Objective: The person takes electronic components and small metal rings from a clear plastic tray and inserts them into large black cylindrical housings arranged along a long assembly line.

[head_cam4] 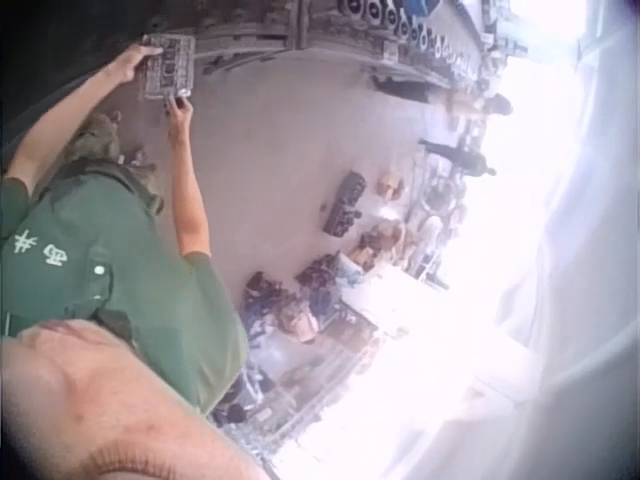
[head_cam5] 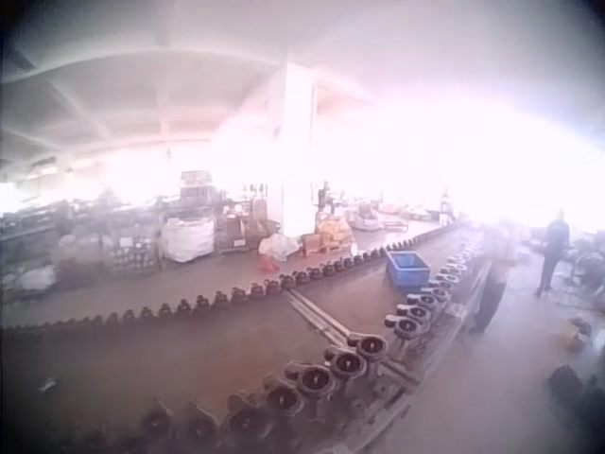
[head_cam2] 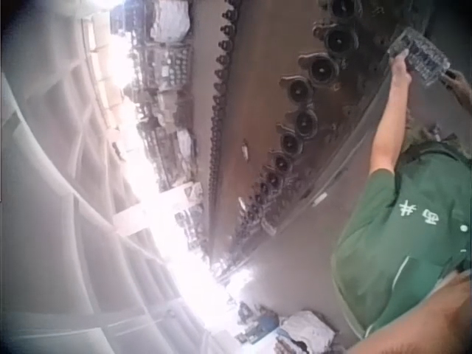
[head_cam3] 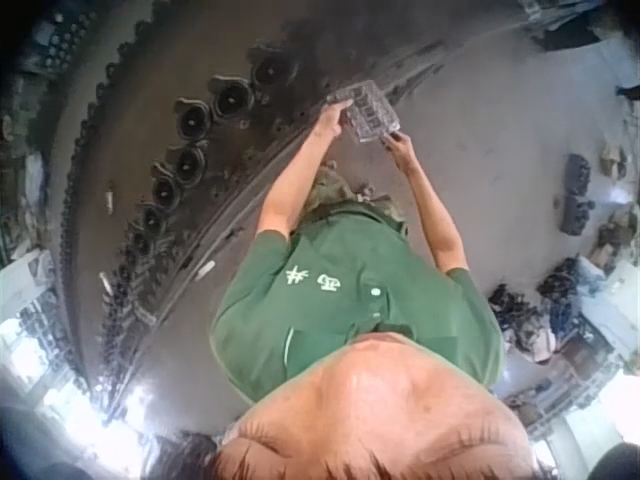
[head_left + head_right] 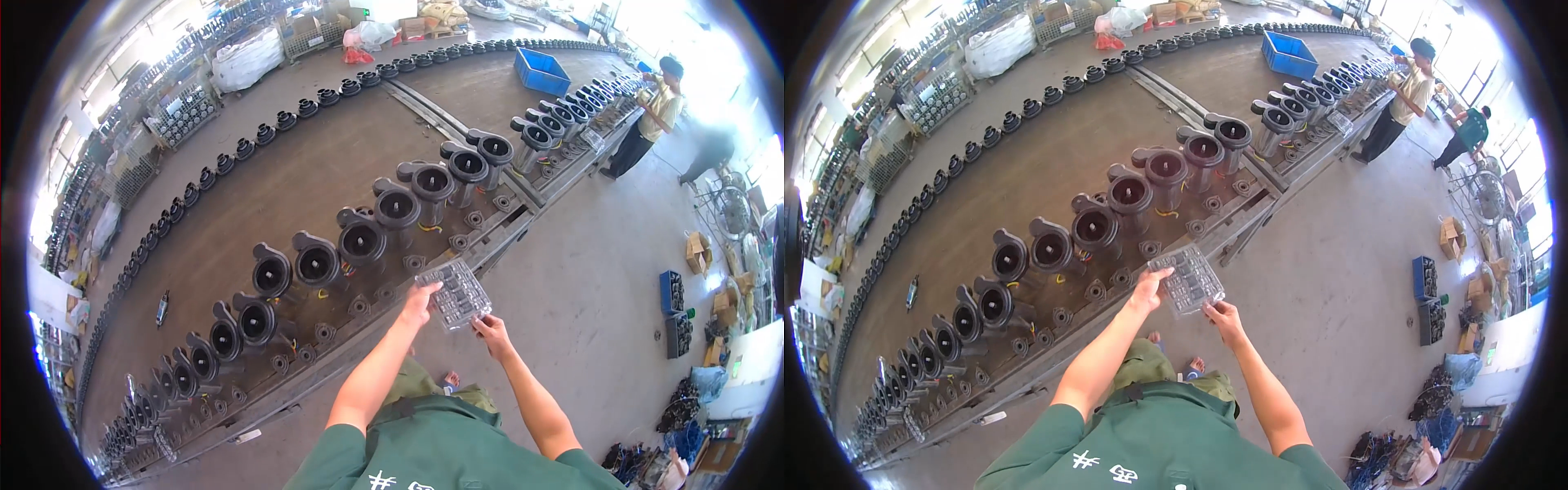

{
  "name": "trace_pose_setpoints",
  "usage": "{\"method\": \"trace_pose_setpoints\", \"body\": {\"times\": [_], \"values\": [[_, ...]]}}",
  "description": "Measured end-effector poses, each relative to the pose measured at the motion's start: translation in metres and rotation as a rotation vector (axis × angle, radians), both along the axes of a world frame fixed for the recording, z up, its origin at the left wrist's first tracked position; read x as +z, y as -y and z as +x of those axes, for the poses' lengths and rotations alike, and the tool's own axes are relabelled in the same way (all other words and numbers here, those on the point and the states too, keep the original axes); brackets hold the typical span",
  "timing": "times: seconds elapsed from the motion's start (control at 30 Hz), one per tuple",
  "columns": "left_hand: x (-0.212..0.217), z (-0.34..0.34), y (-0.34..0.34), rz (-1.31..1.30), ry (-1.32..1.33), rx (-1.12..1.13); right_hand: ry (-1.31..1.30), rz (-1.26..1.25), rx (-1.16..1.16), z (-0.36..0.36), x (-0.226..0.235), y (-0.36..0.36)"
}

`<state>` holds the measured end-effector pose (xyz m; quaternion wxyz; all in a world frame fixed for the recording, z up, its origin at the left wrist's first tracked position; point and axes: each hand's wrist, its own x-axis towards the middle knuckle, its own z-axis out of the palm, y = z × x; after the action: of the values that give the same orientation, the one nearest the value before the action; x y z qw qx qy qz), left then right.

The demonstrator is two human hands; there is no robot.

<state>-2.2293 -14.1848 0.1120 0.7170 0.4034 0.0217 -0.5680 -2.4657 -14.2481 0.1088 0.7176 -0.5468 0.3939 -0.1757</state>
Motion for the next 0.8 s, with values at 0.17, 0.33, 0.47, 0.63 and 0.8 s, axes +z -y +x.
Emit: {"method": "trace_pose_setpoints", "body": {"times": [0.17, 0.33, 0.47, 0.63, 0.8], "values": [[-0.039, 0.046, 0.053, 0.055, 0.101, 0.186, -0.077, 0.205, 0.042, 0.071, -0.053, 0.076], [-0.054, 0.041, 0.085, 0.030, 0.128, 0.206, -0.164, 0.266, -0.017, 0.069, -0.063, 0.101], [-0.053, 0.051, 0.083, 0.487, 0.593, 0.004, -0.117, 0.343, -0.005, 0.073, -0.077, 0.123], [-0.012, 0.054, 0.067, 0.695, 0.634, -0.146, -0.152, 0.347, 0.057, 0.083, -0.078, 0.132], [-0.023, 0.053, 0.044, 0.883, 1.107, -0.198, -0.203, 0.165, 0.236, 0.099, -0.063, 0.136]]}}
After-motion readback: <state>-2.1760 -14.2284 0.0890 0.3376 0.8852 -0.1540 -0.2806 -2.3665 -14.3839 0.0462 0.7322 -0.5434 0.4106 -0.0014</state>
